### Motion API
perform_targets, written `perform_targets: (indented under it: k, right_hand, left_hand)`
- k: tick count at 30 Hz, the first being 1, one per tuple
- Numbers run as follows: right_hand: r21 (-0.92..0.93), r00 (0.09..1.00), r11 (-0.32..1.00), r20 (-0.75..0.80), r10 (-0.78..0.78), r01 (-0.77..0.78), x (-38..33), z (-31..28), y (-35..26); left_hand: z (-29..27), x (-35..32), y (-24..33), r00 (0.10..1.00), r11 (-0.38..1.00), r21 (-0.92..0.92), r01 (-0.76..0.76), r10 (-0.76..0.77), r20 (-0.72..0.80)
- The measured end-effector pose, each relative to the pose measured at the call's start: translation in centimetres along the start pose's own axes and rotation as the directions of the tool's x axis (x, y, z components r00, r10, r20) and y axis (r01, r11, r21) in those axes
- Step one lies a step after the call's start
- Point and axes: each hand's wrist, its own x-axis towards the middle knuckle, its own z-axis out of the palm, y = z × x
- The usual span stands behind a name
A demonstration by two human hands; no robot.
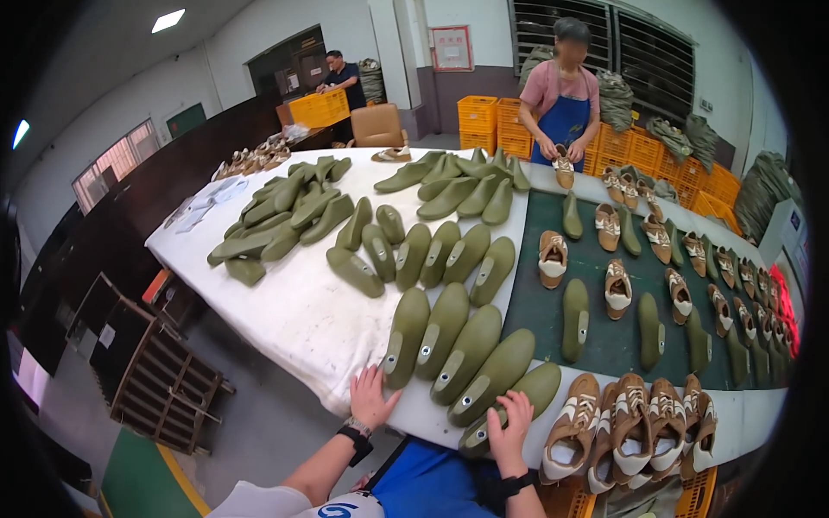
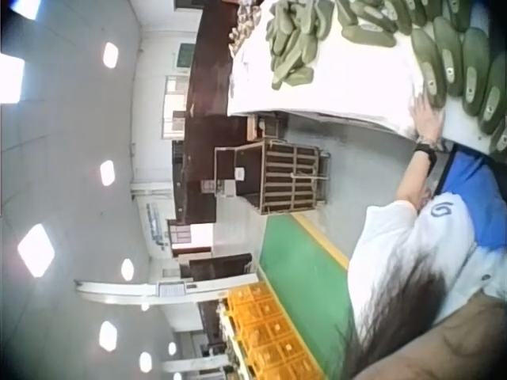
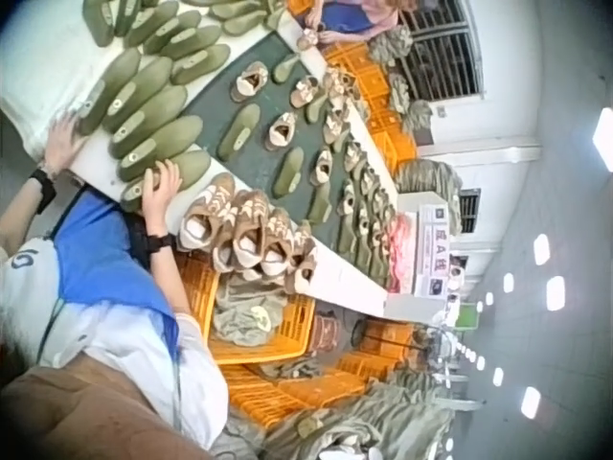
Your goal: Organizing shoe lasts and finished shoe uppers on an assembly table.
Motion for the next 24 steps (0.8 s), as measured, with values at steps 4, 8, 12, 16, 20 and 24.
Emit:
perform_targets:
  k: [4, 8, 12, 16, 20, 24]
  right_hand:
    - [-0.043, 1.0, 0.999, 0.006, -0.031, 0.031, 0.1, -0.1, -0.1]
    - [-0.044, 0.998, 0.997, 0.007, -0.062, 0.063, 0.1, -0.1, 0.3]
    - [-0.056, 0.998, 0.996, 0.019, -0.063, 0.064, -0.5, -0.2, 0.2]
    - [-0.069, 0.998, 0.997, 0.058, -0.024, 0.028, -0.1, -0.5, -0.7]
    - [-0.06, 0.998, 0.998, 0.064, 0.023, -0.019, 0.2, -0.4, -1.0]
    - [-0.095, 0.995, 0.995, 0.102, 0.017, -0.007, 1.0, -0.4, -1.1]
  left_hand:
    - [0.1, -0.1, -0.2, 1.0, 0.998, -0.056, 0.005, -0.005, -0.009]
    - [0.1, -0.1, -0.1, 1.0, 0.998, -0.056, 0.016, -0.016, -0.006]
    - [-0.1, -0.3, -0.2, 1.0, 0.997, -0.066, 0.029, -0.029, 0.007]
    - [-0.7, -0.2, 0.1, 0.997, 0.997, -0.066, 0.048, -0.043, 0.064]
    - [-0.6, 0.1, -0.1, 1.0, 0.996, -0.083, 0.026, -0.026, 0.005]
    - [-0.8, 0.8, -0.1, 0.999, 0.996, -0.087, 0.035, -0.033, 0.017]
